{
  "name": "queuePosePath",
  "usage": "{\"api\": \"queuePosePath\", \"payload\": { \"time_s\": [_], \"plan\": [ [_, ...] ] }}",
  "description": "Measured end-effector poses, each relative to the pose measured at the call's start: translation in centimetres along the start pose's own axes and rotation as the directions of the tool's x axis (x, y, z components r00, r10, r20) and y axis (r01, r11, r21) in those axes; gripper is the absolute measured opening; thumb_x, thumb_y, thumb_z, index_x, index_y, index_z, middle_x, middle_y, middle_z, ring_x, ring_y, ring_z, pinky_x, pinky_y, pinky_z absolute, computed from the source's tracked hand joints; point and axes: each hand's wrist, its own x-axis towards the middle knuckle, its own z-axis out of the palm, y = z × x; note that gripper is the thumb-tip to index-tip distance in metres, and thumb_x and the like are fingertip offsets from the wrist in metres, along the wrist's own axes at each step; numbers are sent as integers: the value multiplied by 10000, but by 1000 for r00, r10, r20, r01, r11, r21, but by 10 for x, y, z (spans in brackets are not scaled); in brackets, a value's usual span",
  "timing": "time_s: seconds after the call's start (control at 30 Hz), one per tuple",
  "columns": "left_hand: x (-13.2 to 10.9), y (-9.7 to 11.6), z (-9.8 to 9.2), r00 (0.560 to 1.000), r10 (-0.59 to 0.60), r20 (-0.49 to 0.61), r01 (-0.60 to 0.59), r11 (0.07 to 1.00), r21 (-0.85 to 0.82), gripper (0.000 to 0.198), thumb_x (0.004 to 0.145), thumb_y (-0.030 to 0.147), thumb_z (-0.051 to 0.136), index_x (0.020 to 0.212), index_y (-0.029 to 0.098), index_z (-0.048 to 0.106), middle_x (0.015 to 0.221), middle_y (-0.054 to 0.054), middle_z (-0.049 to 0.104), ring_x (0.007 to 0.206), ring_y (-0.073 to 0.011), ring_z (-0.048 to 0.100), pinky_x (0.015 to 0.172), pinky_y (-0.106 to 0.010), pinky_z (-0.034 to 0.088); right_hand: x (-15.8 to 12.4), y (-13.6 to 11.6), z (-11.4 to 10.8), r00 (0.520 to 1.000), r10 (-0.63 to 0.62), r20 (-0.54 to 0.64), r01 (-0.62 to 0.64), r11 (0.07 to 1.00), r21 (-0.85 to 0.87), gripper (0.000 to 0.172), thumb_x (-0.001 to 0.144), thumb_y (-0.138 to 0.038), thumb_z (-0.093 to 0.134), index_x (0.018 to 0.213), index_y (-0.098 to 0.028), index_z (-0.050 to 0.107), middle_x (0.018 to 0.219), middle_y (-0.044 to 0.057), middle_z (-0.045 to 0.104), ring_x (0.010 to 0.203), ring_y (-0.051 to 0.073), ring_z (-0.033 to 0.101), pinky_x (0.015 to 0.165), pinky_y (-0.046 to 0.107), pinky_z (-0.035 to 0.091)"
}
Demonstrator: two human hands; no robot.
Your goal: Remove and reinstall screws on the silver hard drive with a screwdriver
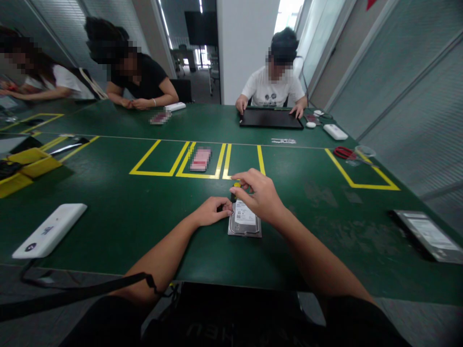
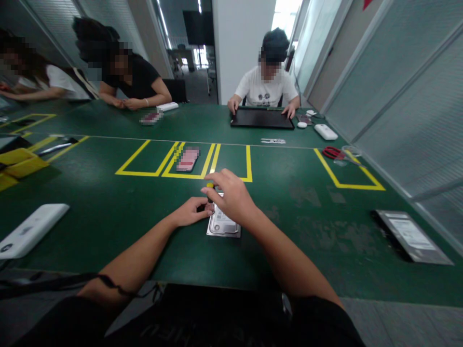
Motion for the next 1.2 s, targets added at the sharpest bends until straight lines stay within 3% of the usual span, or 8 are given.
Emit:
{"api": "queuePosePath", "payload": {
  "time_s": [0.27, 0.57, 1.2],
  "plan": [
    [-1, 0, 0, 1000, -6, 11, 6, 1000, 7, 231, 892, 384, 613, 858, 157, 633, 752, 15, 601, 701, -141, 535, 662, -245, 406, 1, -6, -3, 1000, 4, 28, -2, 998, -68, 137, 934, -273, 563, 838, -177, 580, 824, 25, 569, 791, 144, 518, 700, 274, 377],
    [-1, 0, 0, 1000, -6, 17, 6, 1000, -4, 202, 900, 357, 615, 867, 158, 627, 759, 14, 606, 712, -140, 549, 672, -246, 405, 0, -4, 1, 998, -30, -62, 27, 998, -54, 183, 951, -268, 589, 797, -172, 609, 790, 18, 549, 775, 141, 507, 713, 281, 379],
    [-1, 0, -1, 1000, -13, 9, 13, 1000, 13, 234, 888, 388, 619, 838, 160, 619, 733, 21, 591, 682, -136, 523, 652, -243, 397, 0, -7, -1, 1000, -9, -24, 8, 998, -58, 142, 941, -251, 551, 842, -183, 627, 855, 32, 630, 824, 150, 567, 760, 293, 419]
  ]
}}
